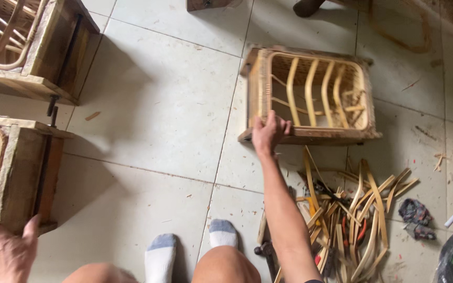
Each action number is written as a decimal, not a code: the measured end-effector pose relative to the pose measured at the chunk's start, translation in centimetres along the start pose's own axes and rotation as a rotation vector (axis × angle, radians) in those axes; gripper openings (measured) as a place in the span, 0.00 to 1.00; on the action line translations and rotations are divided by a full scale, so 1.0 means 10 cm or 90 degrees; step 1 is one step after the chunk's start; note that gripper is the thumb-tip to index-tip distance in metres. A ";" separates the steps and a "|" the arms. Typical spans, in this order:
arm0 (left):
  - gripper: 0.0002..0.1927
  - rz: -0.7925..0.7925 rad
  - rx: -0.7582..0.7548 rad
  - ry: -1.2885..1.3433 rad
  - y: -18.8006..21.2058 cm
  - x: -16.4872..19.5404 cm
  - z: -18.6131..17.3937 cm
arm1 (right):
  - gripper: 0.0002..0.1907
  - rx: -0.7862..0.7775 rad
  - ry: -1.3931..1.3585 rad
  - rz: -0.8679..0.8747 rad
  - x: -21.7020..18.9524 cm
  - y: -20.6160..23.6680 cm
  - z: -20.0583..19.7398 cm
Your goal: The person sits on the floor assembling a bamboo basket frame in a wooden jig. They apply glue from a squeeze bottle along the rim, press and tuck bamboo strips into place, tap strips with a hammer, trim excess with a knife, and use pliers to secure the weave.
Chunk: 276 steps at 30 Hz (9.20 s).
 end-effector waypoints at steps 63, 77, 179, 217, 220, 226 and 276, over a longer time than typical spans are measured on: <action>0.25 0.106 -0.262 0.835 1.29 1.88 1.00 | 0.20 -0.429 -0.197 -0.412 -0.46 2.97 -0.77; 0.29 -0.188 -0.377 0.967 1.40 1.66 1.50 | 0.23 -0.551 -0.171 -0.445 -1.10 2.97 -0.39; 0.36 0.702 -0.267 0.397 1.28 2.56 0.30 | 0.20 -0.430 -0.281 -0.319 -1.51 0.11 0.75; 0.40 0.737 -0.166 0.287 1.63 2.53 0.20 | 0.21 -0.301 -0.249 0.101 0.83 2.78 -1.13; 0.36 0.723 -0.139 0.292 1.63 2.54 0.18 | 0.19 -0.326 -0.242 0.105 0.84 2.78 -1.05; 0.31 0.698 -0.146 0.341 1.60 2.49 0.14 | 0.17 -0.242 -0.217 0.174 1.24 3.14 -1.17; 0.40 0.048 -0.517 0.911 -0.99 2.81 1.47 | 0.28 -0.869 0.331 -0.134 -1.77 0.89 0.99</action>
Point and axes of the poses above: each hand's wrist, its own y-axis away from the middle knuckle, its own z-axis out of the palm, x = y × z, the point moved 10 cm from there along -y, towards the middle knuckle, and after that the axes turned 1 degree about y, right-handed, at the moved point
